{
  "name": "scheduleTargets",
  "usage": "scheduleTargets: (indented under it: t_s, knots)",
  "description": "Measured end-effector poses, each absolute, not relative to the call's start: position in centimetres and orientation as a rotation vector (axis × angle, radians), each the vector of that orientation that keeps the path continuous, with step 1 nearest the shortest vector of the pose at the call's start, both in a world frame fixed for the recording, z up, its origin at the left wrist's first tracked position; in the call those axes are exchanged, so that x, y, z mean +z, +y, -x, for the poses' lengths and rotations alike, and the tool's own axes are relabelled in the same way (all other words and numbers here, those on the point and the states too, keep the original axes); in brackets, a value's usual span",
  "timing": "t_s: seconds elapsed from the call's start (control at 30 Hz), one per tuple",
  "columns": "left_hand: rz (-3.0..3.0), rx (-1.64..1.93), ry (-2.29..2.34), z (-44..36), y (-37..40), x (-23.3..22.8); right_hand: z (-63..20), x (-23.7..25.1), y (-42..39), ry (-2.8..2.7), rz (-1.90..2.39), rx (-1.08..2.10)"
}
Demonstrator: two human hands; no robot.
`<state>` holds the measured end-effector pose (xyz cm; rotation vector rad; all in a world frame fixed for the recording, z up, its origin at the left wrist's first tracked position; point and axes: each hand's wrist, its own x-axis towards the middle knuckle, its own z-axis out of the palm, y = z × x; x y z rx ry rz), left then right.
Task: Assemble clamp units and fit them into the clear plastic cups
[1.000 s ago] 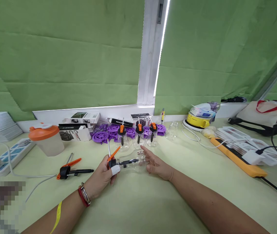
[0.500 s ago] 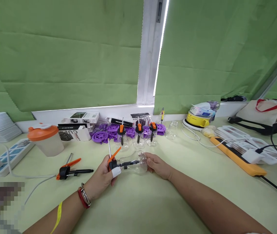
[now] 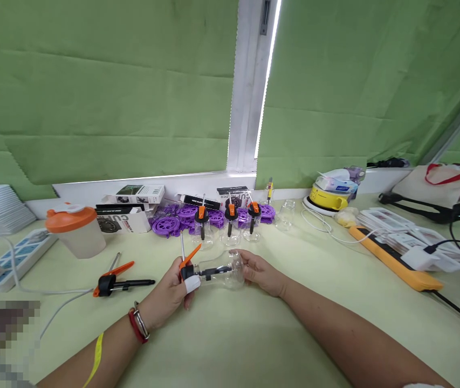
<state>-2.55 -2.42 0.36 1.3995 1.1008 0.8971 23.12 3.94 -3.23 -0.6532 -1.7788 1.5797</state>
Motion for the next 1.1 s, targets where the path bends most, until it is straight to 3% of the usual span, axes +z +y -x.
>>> scheduleTargets:
  t_s: [0.4, 0.7, 1.1]
  knots:
    - [-1.274, 0.961, 1.047, 2.54, -2.09, 0.03, -23.44, -3.37, 3.72, -1.867, 0.659, 1.460]
    - [-1.380, 0.896, 1.072, 2.70, -2.33, -0.10, -23.31, -3.64, 4.04, -1.745, 0.613, 1.638]
    - [-1.431, 0.916, 1.072, 2.41, -2.38, -0.17, -23.37, -3.14, 3.88, -1.902, 0.783, 1.451]
